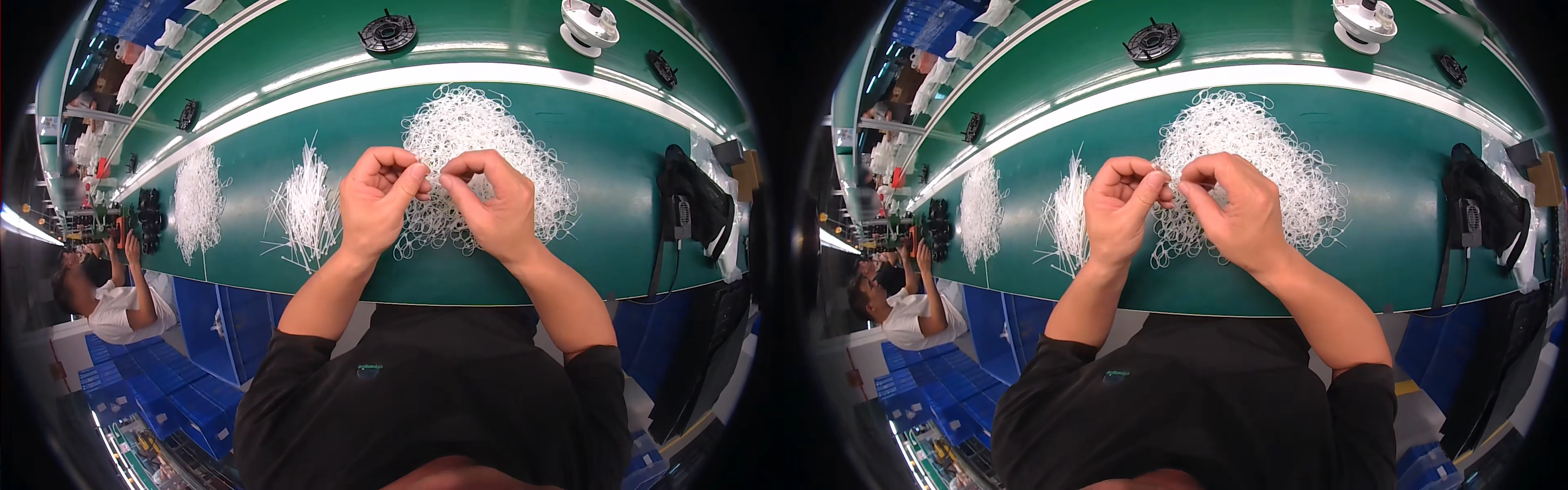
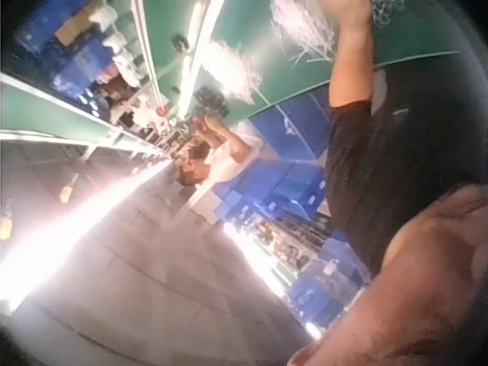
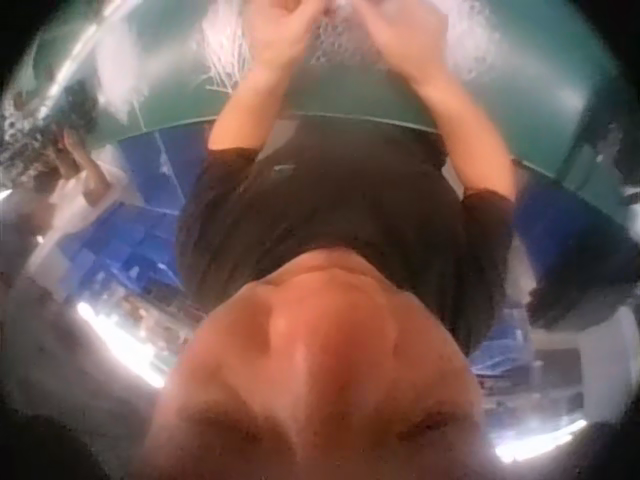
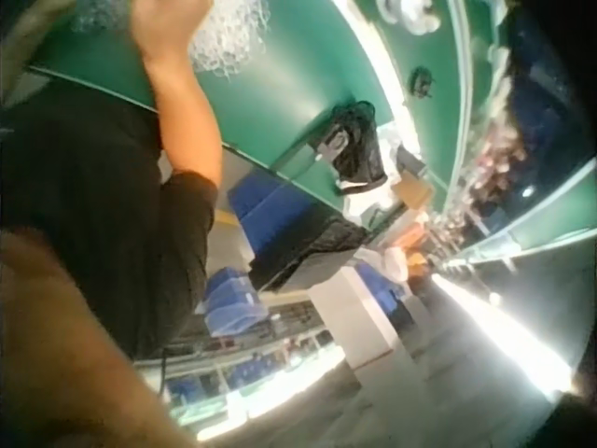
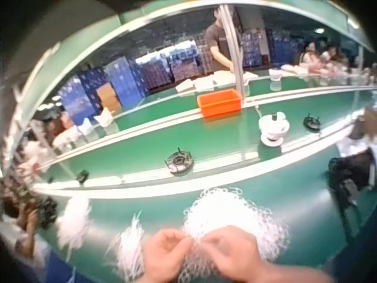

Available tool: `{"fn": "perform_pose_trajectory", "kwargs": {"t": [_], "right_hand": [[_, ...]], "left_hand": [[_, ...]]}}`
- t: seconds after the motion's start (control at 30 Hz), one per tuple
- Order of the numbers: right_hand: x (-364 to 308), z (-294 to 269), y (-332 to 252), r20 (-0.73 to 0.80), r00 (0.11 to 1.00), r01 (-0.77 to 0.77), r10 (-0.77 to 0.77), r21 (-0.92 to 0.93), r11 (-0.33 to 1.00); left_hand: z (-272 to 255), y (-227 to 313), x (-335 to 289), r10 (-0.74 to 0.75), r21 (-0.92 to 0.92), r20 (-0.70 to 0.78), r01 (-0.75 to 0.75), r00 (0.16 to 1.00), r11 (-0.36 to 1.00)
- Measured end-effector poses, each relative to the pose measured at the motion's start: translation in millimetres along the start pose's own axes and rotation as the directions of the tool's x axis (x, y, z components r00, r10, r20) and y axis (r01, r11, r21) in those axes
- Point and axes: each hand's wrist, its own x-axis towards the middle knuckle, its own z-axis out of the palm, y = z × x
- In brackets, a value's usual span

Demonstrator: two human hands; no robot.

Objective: The person assembles small white electronic components on a green factory table. They pick up a white cable tie, thread it through a circular white device, and secure it by hand. The person repeats this process, handling multiple components and ties, while other workers are visible in the background.

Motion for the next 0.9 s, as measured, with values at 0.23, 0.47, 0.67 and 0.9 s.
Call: {"fn": "perform_pose_trajectory", "kwargs": {"t": [0.23, 0.47, 0.67, 0.9], "right_hand": [[-1.4, 6.9, 0.7, -0.092, 0.990, -0.091, 0.106, 0.152, 0.984], [0.3, 4.5, 6.9, -0.032, 0.991, 0.122, -0.130, -0.182, 0.976], [-1.8, 6.2, 7.7, -0.013, 0.996, 0.080, -0.084, -0.194, 0.978], [-2.4, 3.3, 8.8, 0.030, 0.997, 0.080, -0.075, -0.221, 0.972]], "left_hand": [[7.9, -10.4, -6.2, -0.067, -0.038, 0.053, 0.069, 0.996, 0.997], [2.7, -12.4, -3.5, -0.094, -0.117, 0.009, 0.095, 0.995, 0.989], [2.9, -11.9, -3.4, -0.081, -0.119, -0.019, 0.078, 0.997, 0.990], [4.5, -10.4, -4.8, -0.047, -0.060, -0.023, 0.045, 0.999, 0.997]]}}
